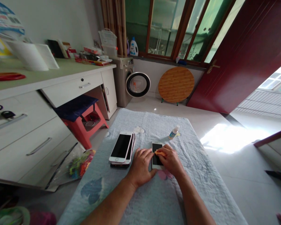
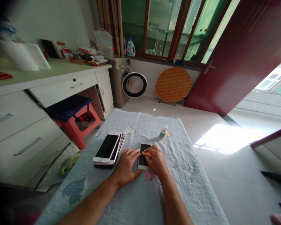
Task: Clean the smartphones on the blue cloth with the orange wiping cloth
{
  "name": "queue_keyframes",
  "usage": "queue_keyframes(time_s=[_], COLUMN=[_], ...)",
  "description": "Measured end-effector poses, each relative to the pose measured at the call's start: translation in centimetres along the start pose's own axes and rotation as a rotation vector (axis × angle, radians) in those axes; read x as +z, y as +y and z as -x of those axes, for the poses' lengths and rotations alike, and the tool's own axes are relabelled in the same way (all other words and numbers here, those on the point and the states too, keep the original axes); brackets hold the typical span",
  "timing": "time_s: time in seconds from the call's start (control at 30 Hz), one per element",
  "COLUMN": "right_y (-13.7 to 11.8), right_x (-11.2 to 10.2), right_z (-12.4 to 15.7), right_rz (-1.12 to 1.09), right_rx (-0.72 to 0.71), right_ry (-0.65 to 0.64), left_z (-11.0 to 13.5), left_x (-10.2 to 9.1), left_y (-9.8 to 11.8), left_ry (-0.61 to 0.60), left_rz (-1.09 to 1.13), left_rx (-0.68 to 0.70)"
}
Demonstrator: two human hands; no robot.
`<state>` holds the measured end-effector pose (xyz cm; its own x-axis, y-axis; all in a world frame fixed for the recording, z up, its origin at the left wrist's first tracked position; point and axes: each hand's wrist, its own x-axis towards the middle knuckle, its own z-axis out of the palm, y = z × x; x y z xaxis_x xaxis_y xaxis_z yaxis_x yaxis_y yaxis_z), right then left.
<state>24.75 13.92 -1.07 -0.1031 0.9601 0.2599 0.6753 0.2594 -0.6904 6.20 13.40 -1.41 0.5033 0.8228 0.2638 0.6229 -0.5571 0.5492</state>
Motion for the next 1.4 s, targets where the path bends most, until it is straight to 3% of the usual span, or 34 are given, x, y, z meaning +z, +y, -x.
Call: queue_keyframes(time_s=[0.23,0.7,1.03,1.4], right_y=[0.8,-0.3,-0.2,0.1], right_x=[-0.1,1.2,1.0,1.2], right_z=[0.0,0.3,0.4,0.2], right_rz=[0.059,0.045,0.052,0.03], right_rx=[0.098,0.073,0.064,0.062], right_ry=[0.148,0.131,0.205,0.282], left_z=[0.1,-0.3,0.6,2.9], left_x=[0.1,-0.1,-0.1,0.6], left_y=[0.1,0.0,3.3,1.0], left_ry=[0.031,0.017,-0.08,-0.013], left_rz=[-0.027,-0.05,-0.297,-0.189], left_rx=[-0.022,-0.049,-0.135,-0.032])
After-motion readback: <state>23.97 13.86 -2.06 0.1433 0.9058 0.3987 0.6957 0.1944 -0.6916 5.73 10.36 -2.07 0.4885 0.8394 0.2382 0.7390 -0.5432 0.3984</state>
